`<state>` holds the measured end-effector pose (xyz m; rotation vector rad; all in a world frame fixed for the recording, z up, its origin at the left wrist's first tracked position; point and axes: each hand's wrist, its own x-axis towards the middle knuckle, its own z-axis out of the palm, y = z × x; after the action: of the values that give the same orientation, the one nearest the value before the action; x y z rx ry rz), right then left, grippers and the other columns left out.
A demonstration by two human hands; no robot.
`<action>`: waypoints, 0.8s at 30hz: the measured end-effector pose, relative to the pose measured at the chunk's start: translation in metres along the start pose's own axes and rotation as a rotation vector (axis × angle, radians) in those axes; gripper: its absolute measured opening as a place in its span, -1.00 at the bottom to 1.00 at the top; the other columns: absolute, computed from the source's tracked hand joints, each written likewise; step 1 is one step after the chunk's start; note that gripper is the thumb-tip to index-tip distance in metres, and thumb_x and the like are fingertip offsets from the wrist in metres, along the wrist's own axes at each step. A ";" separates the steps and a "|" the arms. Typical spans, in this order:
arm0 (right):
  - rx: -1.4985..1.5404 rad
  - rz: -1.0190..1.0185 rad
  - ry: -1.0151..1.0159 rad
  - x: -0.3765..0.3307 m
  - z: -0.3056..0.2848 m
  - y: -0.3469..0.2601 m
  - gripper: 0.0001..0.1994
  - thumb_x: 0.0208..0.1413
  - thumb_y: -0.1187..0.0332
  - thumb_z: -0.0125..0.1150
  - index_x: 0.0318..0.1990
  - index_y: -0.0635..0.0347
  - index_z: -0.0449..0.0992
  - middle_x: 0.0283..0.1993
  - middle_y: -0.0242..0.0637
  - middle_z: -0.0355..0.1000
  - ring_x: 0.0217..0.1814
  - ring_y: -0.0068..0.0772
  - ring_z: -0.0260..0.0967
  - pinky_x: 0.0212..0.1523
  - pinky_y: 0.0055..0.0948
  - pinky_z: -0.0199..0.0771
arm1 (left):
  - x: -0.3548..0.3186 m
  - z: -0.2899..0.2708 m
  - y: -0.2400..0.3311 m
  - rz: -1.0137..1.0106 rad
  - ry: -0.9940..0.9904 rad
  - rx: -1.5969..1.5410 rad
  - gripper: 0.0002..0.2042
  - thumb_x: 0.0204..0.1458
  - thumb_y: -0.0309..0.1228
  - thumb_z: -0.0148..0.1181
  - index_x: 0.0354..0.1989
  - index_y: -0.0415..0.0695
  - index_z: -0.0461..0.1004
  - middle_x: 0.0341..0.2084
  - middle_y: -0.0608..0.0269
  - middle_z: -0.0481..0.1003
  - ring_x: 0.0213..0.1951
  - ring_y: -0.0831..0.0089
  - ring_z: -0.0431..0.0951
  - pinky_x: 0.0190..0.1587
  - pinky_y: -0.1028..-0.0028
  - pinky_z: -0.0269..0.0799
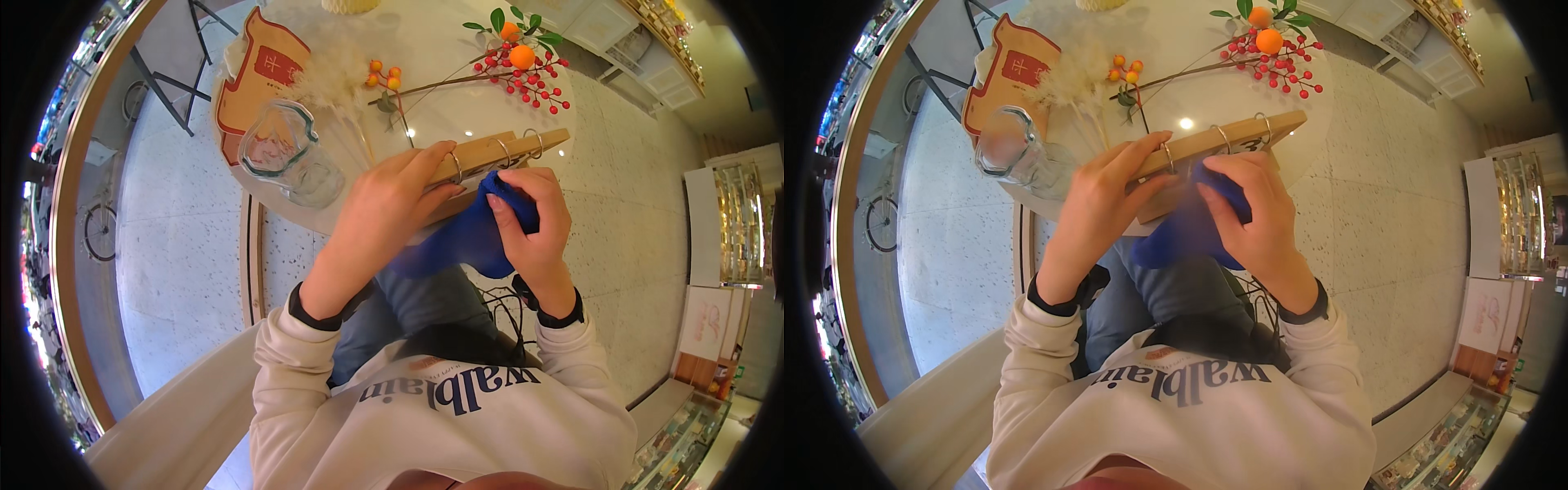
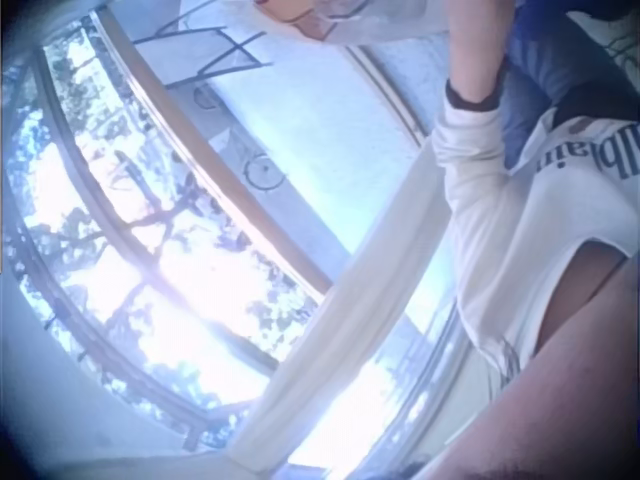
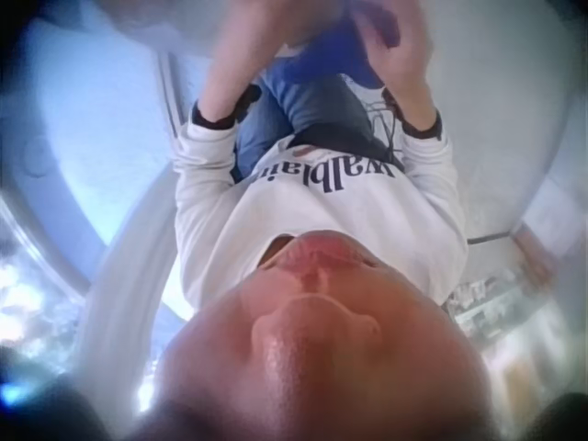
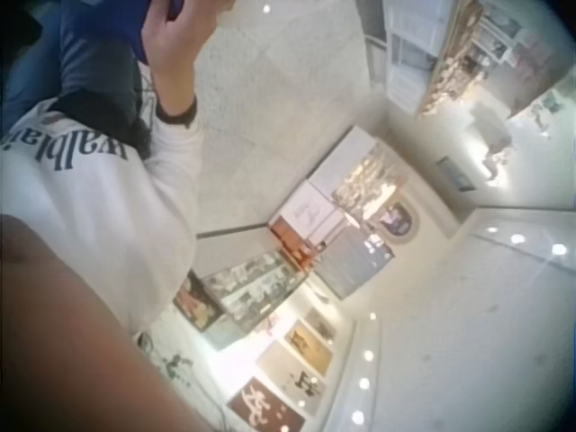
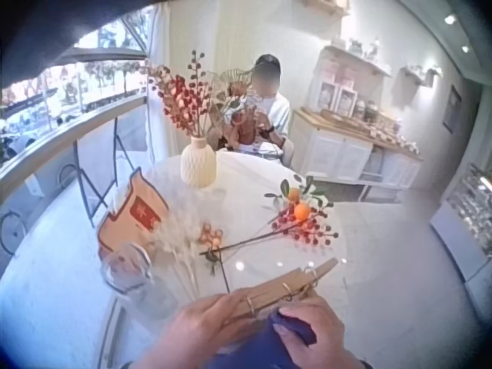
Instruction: The person assembles a wooden flip calendar by threading numbered cards onto metal rings. They then wipe a glass pitcher with a blue cloth and place the completed calendar on a display counter.
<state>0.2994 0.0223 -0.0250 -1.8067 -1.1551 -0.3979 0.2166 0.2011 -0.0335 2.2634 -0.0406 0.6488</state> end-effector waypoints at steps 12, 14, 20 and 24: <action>0.161 -0.034 -0.072 0.002 0.008 -0.018 -0.59 -0.11 0.56 0.39 -0.05 0.20 0.43 -0.25 -0.15 0.48 -0.31 -0.24 0.46 -0.27 -0.41 0.47 | -0.023 -0.024 0.022 0.213 0.141 0.211 -0.36 -0.14 -0.47 0.33 0.19 -0.19 0.25 0.04 0.03 0.38 0.08 0.05 0.37 0.11 0.07 0.28; 0.132 -0.010 0.014 -0.003 0.009 -0.015 -0.60 -0.08 0.53 0.40 -0.06 0.23 0.42 -0.25 -0.17 0.48 -0.32 -0.31 0.46 -0.27 -0.43 0.47 | -0.023 -0.017 0.024 0.091 0.167 0.105 -0.36 -0.15 -0.47 0.34 0.19 -0.18 0.26 0.04 0.04 0.38 0.08 0.04 0.37 0.11 0.08 0.28; 0.013 0.150 0.092 0.035 -0.001 -0.018 -0.71 -0.03 0.50 0.37 -0.18 0.22 0.39 -0.31 -0.24 0.45 -0.38 -0.38 0.42 -0.35 -0.46 0.40 | -0.015 -0.006 0.026 -0.043 0.161 0.015 -0.37 -0.15 -0.48 0.32 0.19 -0.13 0.27 0.04 0.08 0.38 0.07 0.10 0.39 0.16 0.08 0.24; -0.110 -0.018 -0.013 0.061 0.010 -0.019 -0.79 -0.03 0.51 0.31 -0.26 0.18 0.39 -0.35 -0.25 0.40 -0.40 -0.20 0.41 -0.37 -0.37 0.40 | -0.008 0.004 0.015 0.019 0.206 0.162 -0.46 -0.19 -0.55 0.28 0.07 -0.12 0.34 -0.05 0.16 0.44 0.02 0.19 0.44 0.20 0.07 0.18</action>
<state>0.3119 0.0657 0.0209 -1.8974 -1.1793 -0.4697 0.2087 0.1864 -0.0298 2.3396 0.0945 0.9214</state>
